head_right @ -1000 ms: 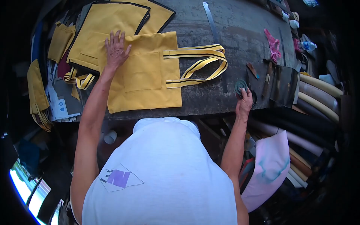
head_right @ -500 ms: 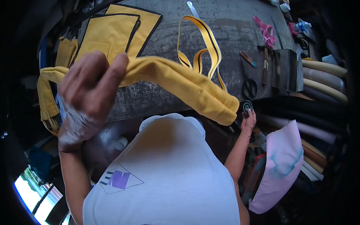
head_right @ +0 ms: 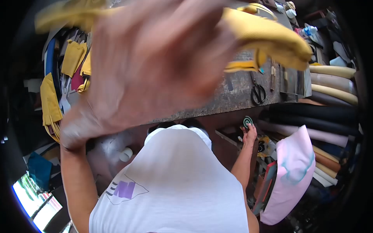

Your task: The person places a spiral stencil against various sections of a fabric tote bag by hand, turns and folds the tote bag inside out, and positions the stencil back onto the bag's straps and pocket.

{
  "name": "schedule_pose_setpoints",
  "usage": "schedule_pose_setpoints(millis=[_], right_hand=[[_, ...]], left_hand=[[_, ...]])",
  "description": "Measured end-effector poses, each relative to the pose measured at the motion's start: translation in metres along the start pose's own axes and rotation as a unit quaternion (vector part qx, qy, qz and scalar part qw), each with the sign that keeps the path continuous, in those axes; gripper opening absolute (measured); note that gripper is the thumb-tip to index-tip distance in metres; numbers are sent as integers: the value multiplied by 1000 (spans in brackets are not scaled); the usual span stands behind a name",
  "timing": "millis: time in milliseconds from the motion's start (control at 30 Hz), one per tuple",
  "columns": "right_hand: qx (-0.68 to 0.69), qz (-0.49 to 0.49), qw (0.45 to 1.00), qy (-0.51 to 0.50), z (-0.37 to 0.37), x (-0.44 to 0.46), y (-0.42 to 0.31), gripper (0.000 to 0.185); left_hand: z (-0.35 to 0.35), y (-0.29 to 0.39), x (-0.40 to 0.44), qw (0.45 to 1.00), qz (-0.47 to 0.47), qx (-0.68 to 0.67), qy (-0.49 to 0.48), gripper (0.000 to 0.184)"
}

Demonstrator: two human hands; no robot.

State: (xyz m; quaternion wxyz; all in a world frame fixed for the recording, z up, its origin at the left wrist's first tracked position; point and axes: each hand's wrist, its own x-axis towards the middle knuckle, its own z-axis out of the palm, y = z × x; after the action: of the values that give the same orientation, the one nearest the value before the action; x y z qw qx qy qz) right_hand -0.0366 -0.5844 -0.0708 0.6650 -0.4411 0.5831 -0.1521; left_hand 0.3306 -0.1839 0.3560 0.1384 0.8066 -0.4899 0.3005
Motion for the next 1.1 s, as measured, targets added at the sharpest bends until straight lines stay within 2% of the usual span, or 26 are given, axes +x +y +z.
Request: schedule_pose_setpoints(millis=[33, 100, 167, 233, 267, 333, 433, 467, 533, 567, 667, 733, 767, 800, 867, 933, 967, 1000, 1067, 1100], right_hand=[[12, 10, 1000, 8, -10, -1, 11, 29], [40, 24, 999, 27, -15, -20, 18, 31], [73, 33, 996, 45, -24, -30, 23, 30], [97, 42, 992, 65, -31, -40, 28, 29], [97, 47, 992, 64, -37, -43, 29, 29], [97, 55, 992, 57, -42, -47, 28, 29], [46, 19, 999, 7, -37, -64, 17, 27], [-85, -7, 996, -11, -31, -68, 11, 25], [-337, -61, 938, -44, -17, -69, 1, 23], [-471, -139, 868, -80, -14, -59, 0, 21], [-604, -184, 755, -177, 60, -95, -54, 20], [-614, -293, 687, -256, 85, -85, -66, 20], [-614, -345, 647, -292, 97, -79, -72, 21], [-618, -328, 644, -310, 111, -75, -77, 23], [-640, -389, 595, -293, 132, -71, -82, 21], [-662, -406, 557, -293, 141, -68, -85, 19], [-674, -413, 538, -292, 143, -66, -88, 18], [-656, -391, 568, -308, 141, -66, -89, 17], [-612, -343, 627, -338, 139, -63, -93, 14], [-592, -338, 653, -332, 133, -55, -90, 16]], left_hand=[[1, 13, -25, 1000, -10, -2, -19, 17], [26, 38, -98, 993, -16, -17, -117, 18], [83, 60, -190, 973, 6, -42, -226, 23], [146, 78, -294, 947, -35, -44, -315, 30], [166, 83, -336, 943, -63, -42, -325, 37], [167, 90, -358, 923, -117, -58, -361, 44], [162, 92, -386, 915, -222, -75, -327, 47], [157, 89, -391, 909, -262, -105, -307, 47], [144, 76, -382, 890, -336, -164, -261, 46], [144, 68, -382, 889, -362, -155, -234, 44], [157, 38, -380, 884, -410, -128, -185, 43], [186, 18, -373, 853, -460, -203, -140, 40], [202, 8, -357, 779, -544, -284, -128, 43], [219, 4, -333, 690, -617, -360, -113, 46], [243, 1, -264, 475, -748, -462, -36, 48], [283, -7, -231, 350, -753, -556, 39, 56], [302, -7, -213, 346, -724, -594, 52, 54], [315, 0, -197, 340, -695, -630, 64, 51], [304, 20, -153, 556, -496, -666, -38, 45], [279, 25, -126, 569, -417, -694, -141, 42]])
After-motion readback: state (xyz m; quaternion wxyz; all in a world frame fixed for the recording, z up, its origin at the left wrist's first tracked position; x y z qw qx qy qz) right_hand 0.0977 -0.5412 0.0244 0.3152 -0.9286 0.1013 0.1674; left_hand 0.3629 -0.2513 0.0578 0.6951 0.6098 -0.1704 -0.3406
